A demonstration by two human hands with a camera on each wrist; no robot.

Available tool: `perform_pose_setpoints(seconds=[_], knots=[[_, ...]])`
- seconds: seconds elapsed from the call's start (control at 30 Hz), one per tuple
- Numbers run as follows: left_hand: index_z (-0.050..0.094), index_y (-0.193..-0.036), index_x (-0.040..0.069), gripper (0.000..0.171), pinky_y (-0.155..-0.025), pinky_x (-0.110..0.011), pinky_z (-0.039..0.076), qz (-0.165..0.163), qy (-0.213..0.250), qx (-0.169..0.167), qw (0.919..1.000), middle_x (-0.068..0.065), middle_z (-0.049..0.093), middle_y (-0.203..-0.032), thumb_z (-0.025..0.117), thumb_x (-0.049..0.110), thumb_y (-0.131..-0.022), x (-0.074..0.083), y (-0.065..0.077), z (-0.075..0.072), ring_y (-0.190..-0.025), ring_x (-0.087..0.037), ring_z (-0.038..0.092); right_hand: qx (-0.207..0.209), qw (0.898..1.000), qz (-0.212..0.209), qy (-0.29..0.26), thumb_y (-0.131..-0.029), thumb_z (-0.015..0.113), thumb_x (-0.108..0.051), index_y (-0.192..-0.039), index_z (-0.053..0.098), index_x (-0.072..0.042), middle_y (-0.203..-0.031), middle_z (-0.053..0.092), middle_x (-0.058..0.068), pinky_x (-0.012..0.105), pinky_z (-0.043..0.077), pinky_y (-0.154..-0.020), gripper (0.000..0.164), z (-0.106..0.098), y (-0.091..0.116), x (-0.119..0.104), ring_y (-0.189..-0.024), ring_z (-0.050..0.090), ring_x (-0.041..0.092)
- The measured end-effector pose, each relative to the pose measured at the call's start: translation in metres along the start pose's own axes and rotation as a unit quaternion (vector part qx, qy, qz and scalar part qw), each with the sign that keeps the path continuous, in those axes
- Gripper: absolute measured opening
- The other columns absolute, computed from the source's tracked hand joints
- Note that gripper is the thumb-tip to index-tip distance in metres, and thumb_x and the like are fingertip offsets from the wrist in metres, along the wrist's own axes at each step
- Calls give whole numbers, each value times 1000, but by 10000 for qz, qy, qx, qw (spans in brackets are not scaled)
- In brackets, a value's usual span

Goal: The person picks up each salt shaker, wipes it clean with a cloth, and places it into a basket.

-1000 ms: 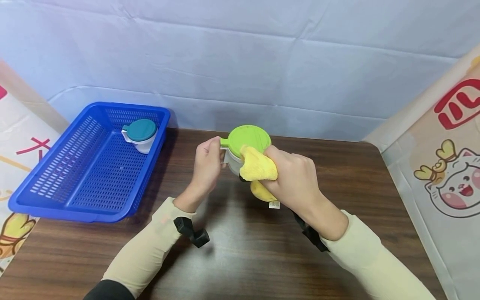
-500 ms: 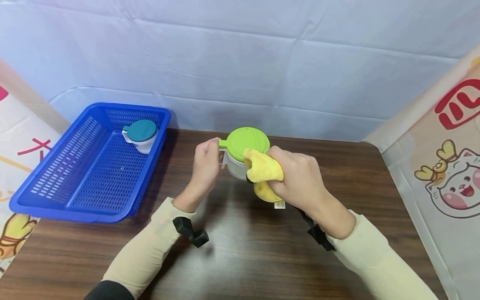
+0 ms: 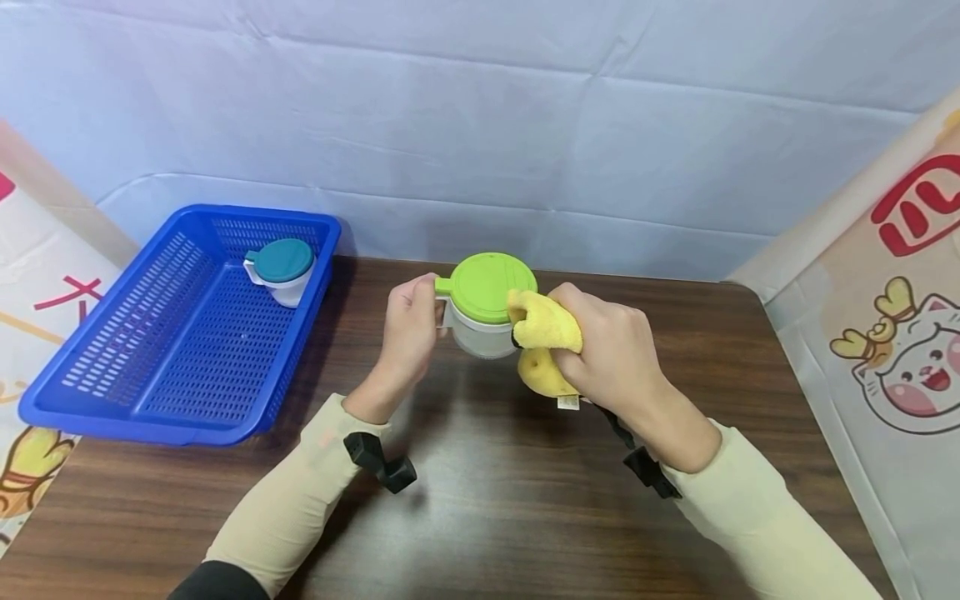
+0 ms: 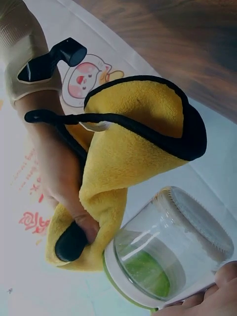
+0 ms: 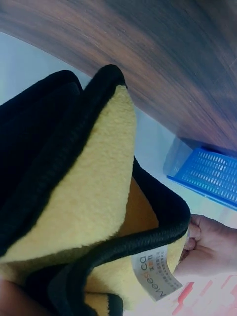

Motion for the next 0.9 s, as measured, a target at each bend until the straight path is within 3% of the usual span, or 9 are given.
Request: perform_pose_setpoints(seconds=[0.57, 0.9], knots=[[38, -58, 14, 42, -42, -21, 25, -175, 84, 42, 9998, 6, 30, -49, 38, 13, -100, 1, 2, 2, -41, -8, 28, 202, 9972, 720, -82, -80, 73, -2, -97, 65, -3, -80, 68, 11, 46, 45, -54, 19, 2, 1, 14, -58, 53, 23], [38, -58, 13, 43, -41, -23, 24, -144, 111, -51, 9998, 5, 30, -48, 37, 12, -101, 2, 2, 2, -39, -10, 27, 236, 9935, 1046, -373, -87, 68, 2, -89, 62, -2, -69, 54, 7, 26, 35, -57, 8, 9, -1, 27, -58, 44, 20]])
Point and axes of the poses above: each hand's wrist, its own y-axis away from the middle knuckle, its own z-axis out of the palm, x = y × z, the point moved 4 cm from there along -y, towards the middle knuckle
